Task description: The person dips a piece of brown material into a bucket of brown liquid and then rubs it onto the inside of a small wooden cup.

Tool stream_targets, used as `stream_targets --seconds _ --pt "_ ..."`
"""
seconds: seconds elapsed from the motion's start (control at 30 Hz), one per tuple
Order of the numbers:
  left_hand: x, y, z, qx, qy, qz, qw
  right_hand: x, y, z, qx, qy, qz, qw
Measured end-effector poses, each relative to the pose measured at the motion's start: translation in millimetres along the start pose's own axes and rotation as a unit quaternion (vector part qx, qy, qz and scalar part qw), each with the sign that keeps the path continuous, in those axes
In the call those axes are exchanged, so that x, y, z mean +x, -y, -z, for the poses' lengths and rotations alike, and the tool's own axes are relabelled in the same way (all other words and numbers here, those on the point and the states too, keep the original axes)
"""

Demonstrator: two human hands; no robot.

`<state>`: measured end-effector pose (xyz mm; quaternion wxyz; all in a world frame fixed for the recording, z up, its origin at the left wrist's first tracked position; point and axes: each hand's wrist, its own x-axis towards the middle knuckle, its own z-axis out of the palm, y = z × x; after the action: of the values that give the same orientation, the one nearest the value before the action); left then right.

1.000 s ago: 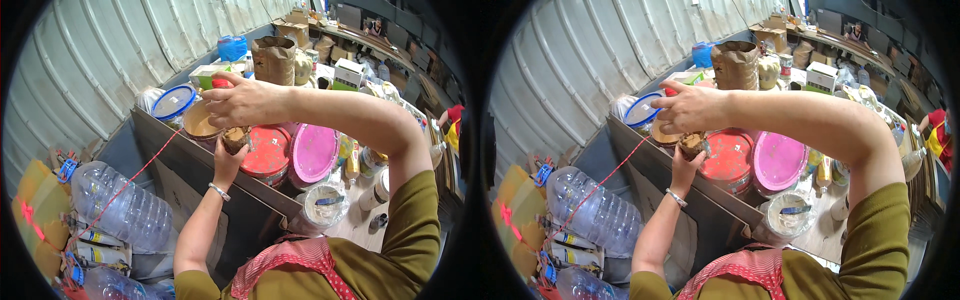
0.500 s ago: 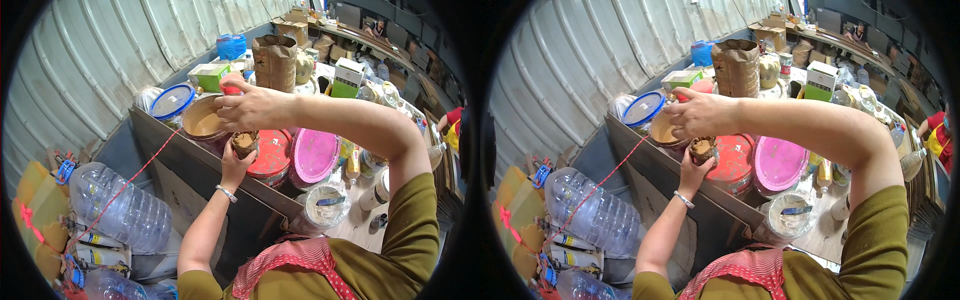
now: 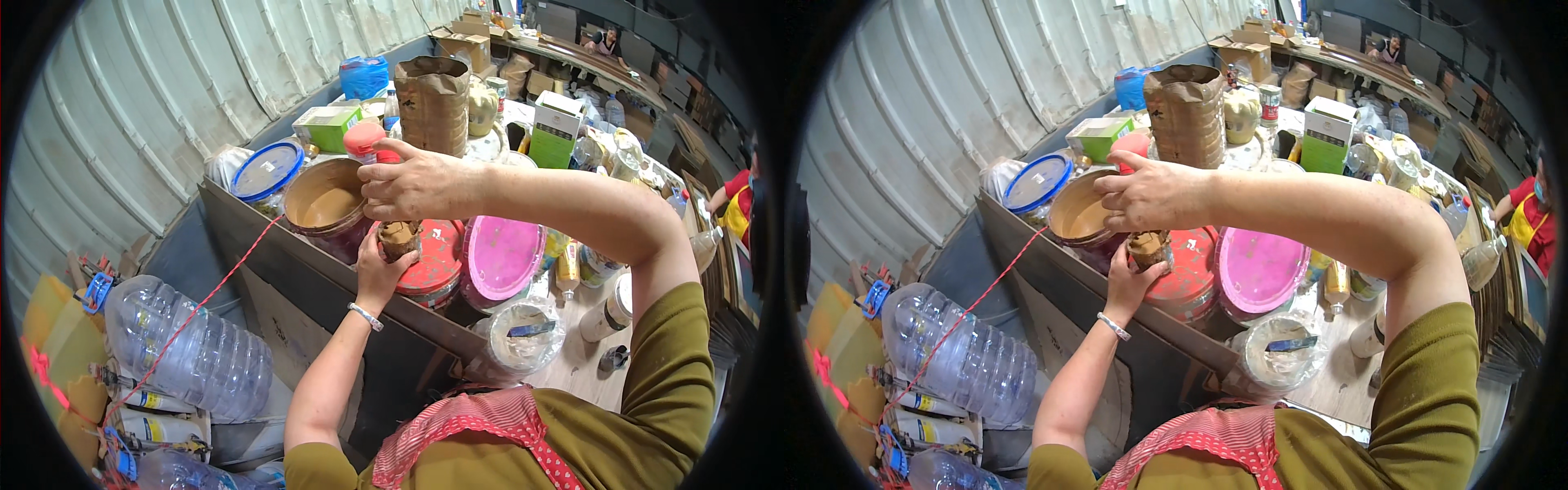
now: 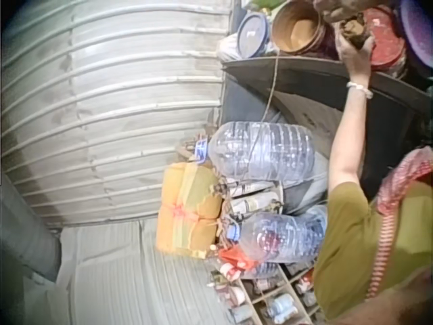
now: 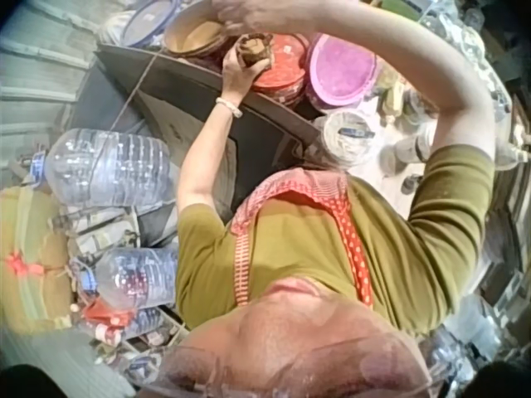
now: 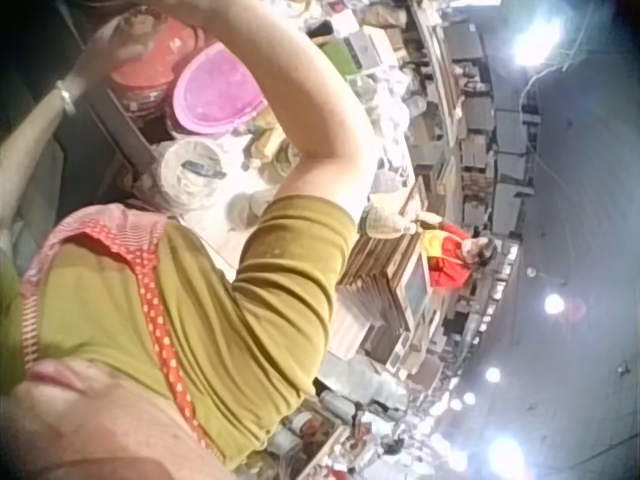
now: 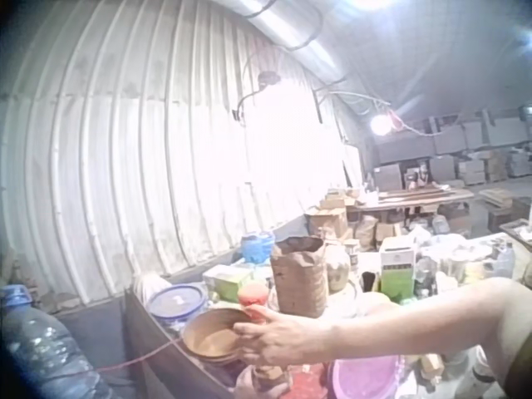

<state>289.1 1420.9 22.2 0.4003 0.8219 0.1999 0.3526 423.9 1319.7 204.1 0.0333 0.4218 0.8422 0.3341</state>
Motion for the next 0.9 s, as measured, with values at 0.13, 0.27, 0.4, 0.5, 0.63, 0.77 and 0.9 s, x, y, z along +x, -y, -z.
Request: stream_targets --seconds 0.13,0.27,0.4,0.5,0.63,0.77,0.9 --pt "-4.2 1.9 0.1 -0.004 0.005 -0.015 1.000 -1.5 0.0 -2.9 -0.015 -0.038 0.006 0.999" --pt "-11.6 -11.8 13.6 0.127 -0.088 -0.110 0.982 -1.8 0.8 -7.7 -0.014 -0.042 0.002 0.999" --pt "-45.7 -68.8 28.3 0.097 0.022 -0.094 0.991 2.0 -1.8 -8.5 -0.011 -0.041 0.014 0.999" --pt "-55.7 -83.7 7.2 0.188 0.095 -0.229 0.950 5.3 -3.3 -5.9 -0.020 -0.029 0.023 0.999" --pt "-37.0 -85.2 -36.0 0.227 0.059 -0.301 0.924 8.5 -2.9 -9.1 -0.013 -0.048 0.030 0.998" --pt "-19.9 -97.6 -54.4 0.272 0.121 -0.219 0.929 7.9 -0.2 -8.9 -0.013 -0.039 0.028 0.999" --pt "-18.5 -86.3 -69.1 0.271 0.140 -0.169 0.937 10.3 2.5 -11.8 -0.013 -0.038 0.028 0.999"
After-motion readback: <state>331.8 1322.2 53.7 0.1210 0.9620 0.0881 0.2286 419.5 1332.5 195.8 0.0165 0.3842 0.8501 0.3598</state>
